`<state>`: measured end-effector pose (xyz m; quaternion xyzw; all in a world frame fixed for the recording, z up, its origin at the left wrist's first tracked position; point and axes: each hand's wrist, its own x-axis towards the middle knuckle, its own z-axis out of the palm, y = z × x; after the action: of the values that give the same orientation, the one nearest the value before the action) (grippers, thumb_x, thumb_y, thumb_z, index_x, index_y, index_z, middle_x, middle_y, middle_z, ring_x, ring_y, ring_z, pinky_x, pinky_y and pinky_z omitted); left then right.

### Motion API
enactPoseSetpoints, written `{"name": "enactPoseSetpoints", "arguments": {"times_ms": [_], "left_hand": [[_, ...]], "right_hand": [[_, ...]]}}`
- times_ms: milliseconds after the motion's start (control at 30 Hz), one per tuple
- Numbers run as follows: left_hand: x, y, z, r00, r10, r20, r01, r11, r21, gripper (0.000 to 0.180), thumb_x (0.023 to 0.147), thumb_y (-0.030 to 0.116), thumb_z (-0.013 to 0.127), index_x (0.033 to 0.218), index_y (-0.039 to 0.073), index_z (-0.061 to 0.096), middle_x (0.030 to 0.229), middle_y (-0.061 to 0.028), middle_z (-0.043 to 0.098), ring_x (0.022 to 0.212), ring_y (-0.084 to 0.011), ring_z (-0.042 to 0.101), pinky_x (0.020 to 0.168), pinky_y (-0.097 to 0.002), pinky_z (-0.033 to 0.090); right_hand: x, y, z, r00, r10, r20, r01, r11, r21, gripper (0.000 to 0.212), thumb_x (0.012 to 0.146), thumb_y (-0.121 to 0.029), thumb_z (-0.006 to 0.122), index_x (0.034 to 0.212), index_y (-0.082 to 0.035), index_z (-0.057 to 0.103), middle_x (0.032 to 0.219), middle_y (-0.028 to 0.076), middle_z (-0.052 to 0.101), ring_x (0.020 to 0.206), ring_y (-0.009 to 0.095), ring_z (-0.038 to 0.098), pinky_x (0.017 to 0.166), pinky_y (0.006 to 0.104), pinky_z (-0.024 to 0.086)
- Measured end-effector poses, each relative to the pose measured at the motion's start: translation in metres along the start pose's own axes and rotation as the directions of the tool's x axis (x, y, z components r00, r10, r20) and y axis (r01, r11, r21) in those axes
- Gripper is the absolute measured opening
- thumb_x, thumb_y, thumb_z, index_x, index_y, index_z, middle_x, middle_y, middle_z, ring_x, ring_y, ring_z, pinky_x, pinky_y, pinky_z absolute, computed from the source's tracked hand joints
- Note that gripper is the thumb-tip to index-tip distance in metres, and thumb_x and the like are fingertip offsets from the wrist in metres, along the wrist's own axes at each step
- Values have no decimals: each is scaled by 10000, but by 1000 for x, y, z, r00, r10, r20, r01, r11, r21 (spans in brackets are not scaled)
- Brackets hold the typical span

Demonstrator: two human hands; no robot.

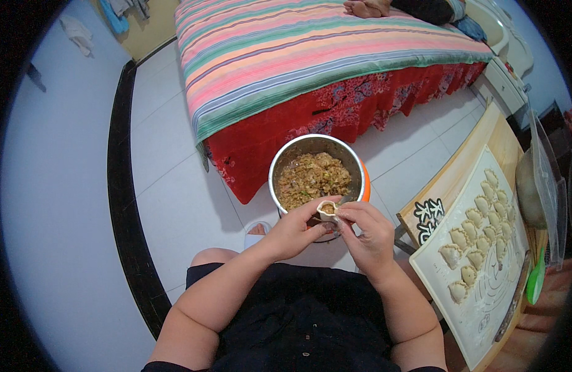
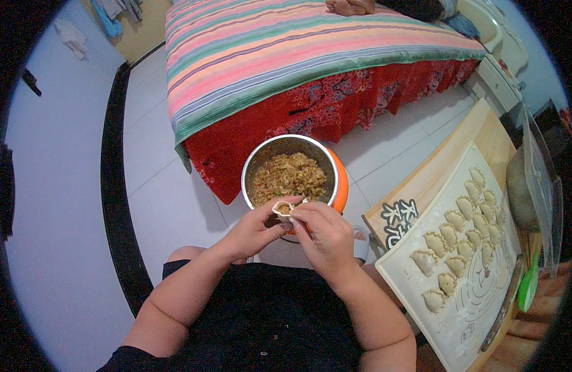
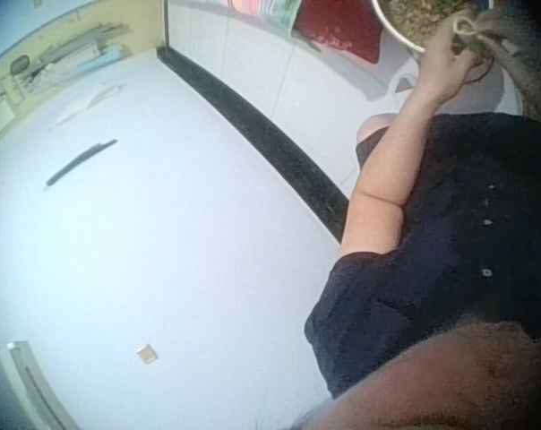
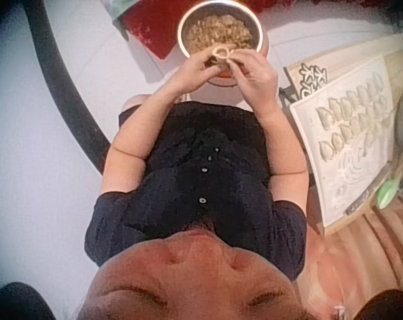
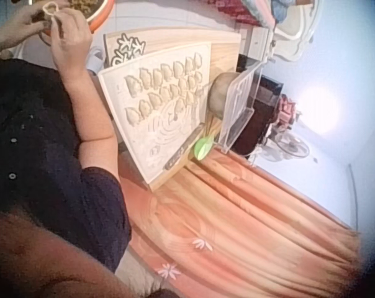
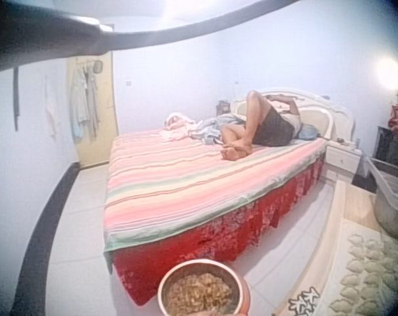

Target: The person is making dumplings by hand. They scoop a meat filling from a bowl onto a round dough wrapper, fold the wrapper over the filling, and pinch the edges to seal it. The finished dumplings are placed in rows on a white tray.

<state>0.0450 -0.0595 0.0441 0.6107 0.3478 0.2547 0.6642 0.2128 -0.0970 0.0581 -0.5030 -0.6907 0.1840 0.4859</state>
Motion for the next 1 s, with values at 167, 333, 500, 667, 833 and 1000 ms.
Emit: {"name": "enactPoseSetpoints", "arguments": {"times_ms": [167,333,500,667,833,1000], "left_hand": [[1,1,1,999,-26,39,31,993,-117,456,916,98,515,1352,69,385,1243,-73,503,1129,-150,487,945,-306,414],[0,-5,3,999,7,31,-1,986,-166,432,942,152,486,1352,63,379,1179,-58,528,1091,-131,497,919,-288,426],[3,-6,-2,996,-87,-4,84,974,-212,430,943,161,488,1347,57,382,1199,-58,522,1099,-131,494,931,-293,422],[3,-6,-1,999,-44,-22,39,981,-191,426,940,156,494,1341,59,387,1217,-63,515,1108,-140,491,937,-307,425],[3,-5,2,1000,-18,-2,18,979,-202,423,936,175,509,1330,64,400,1231,-63,512,1131,-161,481,959,-330,407],[3,-4,1,999,19,-43,-20,1000,-23,427,923,86,499,1333,46,390,1205,-80,519,1104,-143,499,937,-301,428]], "right_hand": [[-2,1,3,999,9,-45,-11,999,-46,217,681,92,673,871,3,616,815,112,639,692,197,638,643,277,522],[-2,1,2,1000,-2,-11,1,996,-92,227,709,87,665,912,6,606,814,110,644,708,194,649,661,277,529],[3,-5,2,996,77,-41,-77,997,-6,299,724,77,632,997,-41,606,854,120,651,796,253,657,714,321,526],[3,-8,3,985,172,-3,-170,978,118,305,738,80,624,1021,-33,604,874,124,650,803,240,663,716,309,526],[-5,6,1,983,178,42,-180,983,44,343,721,65,646,1048,-33,610,915,130,648,809,256,657,714,316,526],[6,-2,-1,1000,10,13,-10,1000,14,300,708,41,660,999,-26,634,943,136,653,807,270,655,711,326,527]]}}
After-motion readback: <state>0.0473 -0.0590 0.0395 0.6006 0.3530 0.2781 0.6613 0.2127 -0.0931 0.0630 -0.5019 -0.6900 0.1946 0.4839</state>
